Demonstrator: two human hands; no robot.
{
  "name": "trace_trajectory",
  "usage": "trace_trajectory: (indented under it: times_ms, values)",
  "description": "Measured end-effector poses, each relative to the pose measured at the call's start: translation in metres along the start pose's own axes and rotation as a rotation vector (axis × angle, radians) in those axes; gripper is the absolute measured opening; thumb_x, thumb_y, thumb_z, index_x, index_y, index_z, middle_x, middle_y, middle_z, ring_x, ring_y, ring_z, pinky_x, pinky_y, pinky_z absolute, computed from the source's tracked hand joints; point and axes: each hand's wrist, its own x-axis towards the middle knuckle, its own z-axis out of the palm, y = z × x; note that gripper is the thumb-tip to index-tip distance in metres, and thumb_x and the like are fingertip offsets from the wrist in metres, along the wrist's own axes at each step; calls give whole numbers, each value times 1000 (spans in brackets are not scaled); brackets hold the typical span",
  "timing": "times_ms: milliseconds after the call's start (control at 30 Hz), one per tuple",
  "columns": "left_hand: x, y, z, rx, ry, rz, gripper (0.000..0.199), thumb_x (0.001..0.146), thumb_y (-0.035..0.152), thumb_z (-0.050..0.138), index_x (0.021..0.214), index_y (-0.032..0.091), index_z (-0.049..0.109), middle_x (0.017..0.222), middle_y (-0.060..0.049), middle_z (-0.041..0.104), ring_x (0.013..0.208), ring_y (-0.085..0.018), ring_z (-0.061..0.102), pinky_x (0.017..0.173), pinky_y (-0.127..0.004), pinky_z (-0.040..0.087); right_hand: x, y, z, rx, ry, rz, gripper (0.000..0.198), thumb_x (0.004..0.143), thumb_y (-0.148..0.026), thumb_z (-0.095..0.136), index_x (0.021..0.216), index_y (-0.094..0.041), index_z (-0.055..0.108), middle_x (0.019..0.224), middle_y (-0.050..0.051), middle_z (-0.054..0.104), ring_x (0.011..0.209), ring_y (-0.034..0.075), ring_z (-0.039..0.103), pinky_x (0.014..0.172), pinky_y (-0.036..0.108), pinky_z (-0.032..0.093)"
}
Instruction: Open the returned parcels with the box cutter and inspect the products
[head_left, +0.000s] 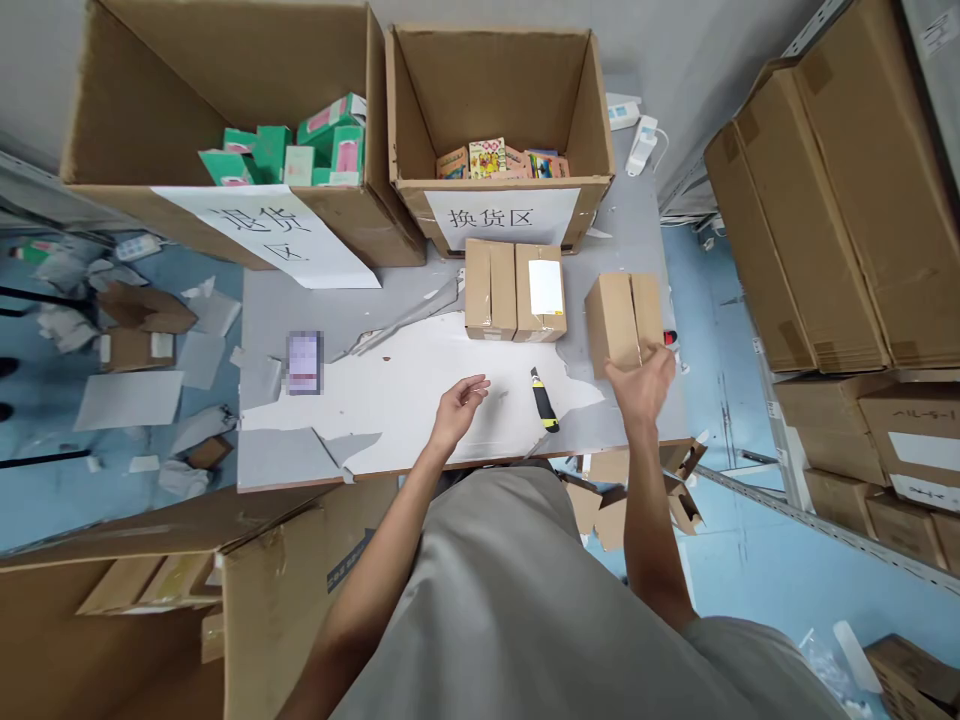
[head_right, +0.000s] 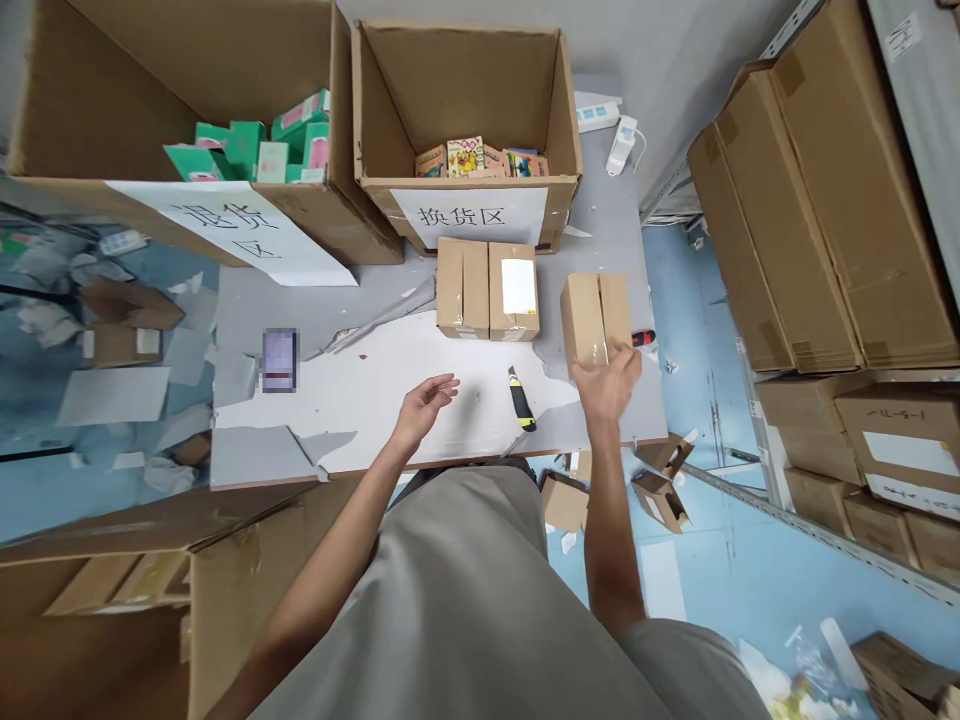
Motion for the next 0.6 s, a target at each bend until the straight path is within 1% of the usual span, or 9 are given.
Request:
trace_trajectory:
  times_ms: [67,133,167,233,267,333,467,533,600]
  values:
    - [-3,-10,-13,20,-19,-11,55,83,44,80,131,18,78,138,-20,84,130,-37,81,125,-60,56,-43,4,-38,-30,1,-31,77,81,-42,89,144,-23,51,152,23,60,153,47,54,128,68,50]
    - [-6,-20,-27,36,-41,-13,54,84,45,81,132,19,79,140,-20,84,135,-37,79,127,-60,55,-82,1,-65,-35,-50,-58,78,82,-45,89,146,-24,51,153,22,60,153,47,54,127,68,51]
    - [-8,-25,-34,41,-52,-12,54,85,45,81,132,19,79,141,-20,83,137,-38,78,128,-60,54,-99,-3,-72,-25,-89,-72,78,82,-45,89,147,-25,52,153,21,60,154,46,54,127,68,51]
    - [-11,-35,-49,54,-60,-12,55,87,46,81,135,19,79,144,-21,82,140,-38,76,129,-60,54,-128,-14,-73,15,-194,-106,78,83,-46,90,148,-26,53,156,20,60,154,45,55,128,67,52]
    - [-13,-39,-57,64,-57,-13,57,87,45,82,138,19,78,146,-21,81,141,-39,76,128,-60,55,-139,-21,-67,43,-257,-127,79,82,-46,91,149,-27,54,158,20,59,154,44,55,129,67,51]
    - [-17,-47,-73,87,-49,-11,63,87,43,83,146,21,75,155,-21,76,142,-39,74,126,-61,56,-158,-38,-46,108,-398,-179,83,80,-43,95,151,-26,56,162,20,58,157,44,54,134,66,49]
    - [-27,-59,-113,135,-44,46,81,81,34,85,159,26,68,174,-19,60,155,-42,65,127,-62,54,-178,-79,11,198,-685,-364,92,76,-32,99,157,-22,56,173,23,49,167,45,44,140,65,44]
    - [-32,-66,-133,159,-19,83,85,77,30,83,160,25,67,174,-18,61,158,-42,61,129,-61,53,-182,-101,38,204,-790,-483,91,78,-26,95,160,-21,56,179,23,44,172,44,39,141,65,43]
    - [-36,-74,-150,175,23,89,87,74,27,81,160,24,68,169,-18,66,155,-41,63,128,-60,54,-181,-119,61,196,-856,-590,90,80,-20,91,162,-21,55,183,22,41,176,43,32,143,66,40]
